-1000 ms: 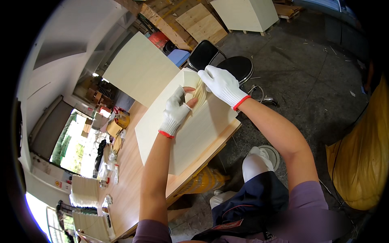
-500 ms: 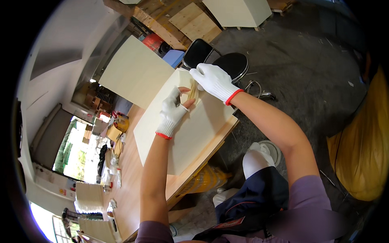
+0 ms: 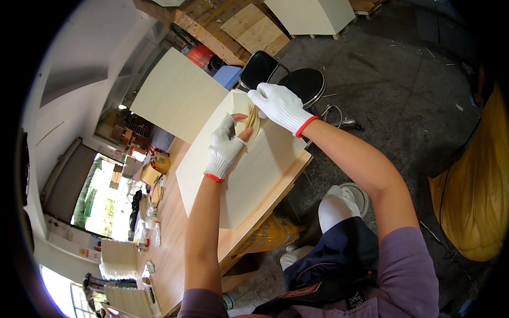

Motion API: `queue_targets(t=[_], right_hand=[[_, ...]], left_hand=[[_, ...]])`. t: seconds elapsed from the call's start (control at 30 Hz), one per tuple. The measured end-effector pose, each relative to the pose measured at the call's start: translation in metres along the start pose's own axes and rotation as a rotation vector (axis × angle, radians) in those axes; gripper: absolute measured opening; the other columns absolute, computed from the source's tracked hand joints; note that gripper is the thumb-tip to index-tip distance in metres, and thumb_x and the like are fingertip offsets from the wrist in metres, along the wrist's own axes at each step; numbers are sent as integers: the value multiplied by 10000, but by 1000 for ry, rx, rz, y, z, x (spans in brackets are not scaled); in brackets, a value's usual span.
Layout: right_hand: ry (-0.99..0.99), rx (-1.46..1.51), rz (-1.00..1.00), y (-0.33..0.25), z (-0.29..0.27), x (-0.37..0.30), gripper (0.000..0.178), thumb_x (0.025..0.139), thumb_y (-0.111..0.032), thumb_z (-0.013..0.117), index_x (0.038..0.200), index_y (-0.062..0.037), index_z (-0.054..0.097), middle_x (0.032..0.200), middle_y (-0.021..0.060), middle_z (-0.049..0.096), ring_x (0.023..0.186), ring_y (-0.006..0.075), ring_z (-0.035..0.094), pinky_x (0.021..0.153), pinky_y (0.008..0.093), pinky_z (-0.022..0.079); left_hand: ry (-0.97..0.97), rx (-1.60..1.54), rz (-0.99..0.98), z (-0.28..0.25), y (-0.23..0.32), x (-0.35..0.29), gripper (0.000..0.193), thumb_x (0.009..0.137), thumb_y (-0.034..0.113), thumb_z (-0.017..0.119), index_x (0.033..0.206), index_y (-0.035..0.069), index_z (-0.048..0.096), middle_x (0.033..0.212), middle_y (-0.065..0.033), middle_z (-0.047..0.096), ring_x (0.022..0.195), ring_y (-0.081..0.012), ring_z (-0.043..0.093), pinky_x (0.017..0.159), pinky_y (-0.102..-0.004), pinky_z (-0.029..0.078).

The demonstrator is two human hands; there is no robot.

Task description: The person sands the edges of rectangular white boards one by one using a sanding block. They repeatedly pick up a board, sand its edges, and place it into a growing stack on the table.

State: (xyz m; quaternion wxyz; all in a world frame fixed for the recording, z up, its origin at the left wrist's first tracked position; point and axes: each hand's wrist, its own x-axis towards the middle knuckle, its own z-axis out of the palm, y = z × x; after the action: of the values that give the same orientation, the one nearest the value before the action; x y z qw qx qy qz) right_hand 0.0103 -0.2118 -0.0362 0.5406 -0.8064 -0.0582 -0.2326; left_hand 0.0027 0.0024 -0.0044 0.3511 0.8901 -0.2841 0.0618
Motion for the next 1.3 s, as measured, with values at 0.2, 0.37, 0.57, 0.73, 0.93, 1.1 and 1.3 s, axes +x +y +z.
queue_targets(t=[0.2, 0.37, 0.57, 0.73, 0.93, 1.1, 1.3], right_hand=[[15, -290, -18, -14, -31, -8, 620, 994, -662, 514, 925, -61, 647, 808, 149, 702, 810, 358, 705, 725, 459, 517], [-310, -582, 3, -1, -39, -9, 631, 917, -694, 579, 927, -77, 710, 809, 152, 715, 782, 351, 713, 689, 459, 526], [-317, -598, -107, 1, -42, -5, 627, 908, -687, 581, 912, -78, 730, 803, 161, 717, 766, 344, 713, 669, 463, 528], [-175, -722, -432, 7, -39, 2, 554, 979, -610, 555, 930, -85, 724, 783, 145, 700, 741, 352, 698, 660, 472, 526], [-210, -381, -303, -3, -30, 7, 558, 1041, -584, 469, 936, -80, 685, 884, 205, 709, 872, 411, 690, 769, 511, 524], [-152, -133, -62, 1, -15, 3, 582, 1062, -566, 437, 936, -40, 654, 940, 229, 691, 934, 449, 657, 801, 508, 491], [-11, -54, -131, 10, -2, -6, 552, 1073, -538, 431, 1013, -48, 678, 971, 232, 697, 959, 446, 661, 816, 518, 500]], left_hand=[[98, 176, 114, -3, 19, -9, 395, 1012, 122, 610, 1406, 111, 610, 851, -120, 668, 732, -233, 669, 734, -353, 533], [58, 161, 18, -1, 23, -9, 380, 1016, 131, 598, 1395, 114, 607, 1017, -168, 747, 865, -295, 744, 811, -385, 569], [67, 373, 75, 5, 14, 6, 306, 989, 223, 660, 1267, 99, 644, 1135, -174, 756, 1025, -377, 732, 871, -441, 570], [57, 414, 24, 11, 13, 24, 323, 964, 250, 700, 1262, 128, 673, 1145, -179, 761, 1049, -350, 739, 906, -422, 561], [17, 396, -21, 7, 18, 21, 324, 979, 252, 685, 1282, 137, 691, 1194, -176, 752, 1096, -332, 727, 944, -401, 551], [-32, 59, 15, 1, 17, 6, 300, 1001, 173, 662, 1280, 69, 696, 1211, -139, 750, 1097, -251, 720, 954, -351, 544], [-25, -79, -72, 4, 15, 7, 316, 973, 144, 720, 1268, 35, 694, 1199, -146, 749, 1141, -217, 698, 990, -332, 527]])
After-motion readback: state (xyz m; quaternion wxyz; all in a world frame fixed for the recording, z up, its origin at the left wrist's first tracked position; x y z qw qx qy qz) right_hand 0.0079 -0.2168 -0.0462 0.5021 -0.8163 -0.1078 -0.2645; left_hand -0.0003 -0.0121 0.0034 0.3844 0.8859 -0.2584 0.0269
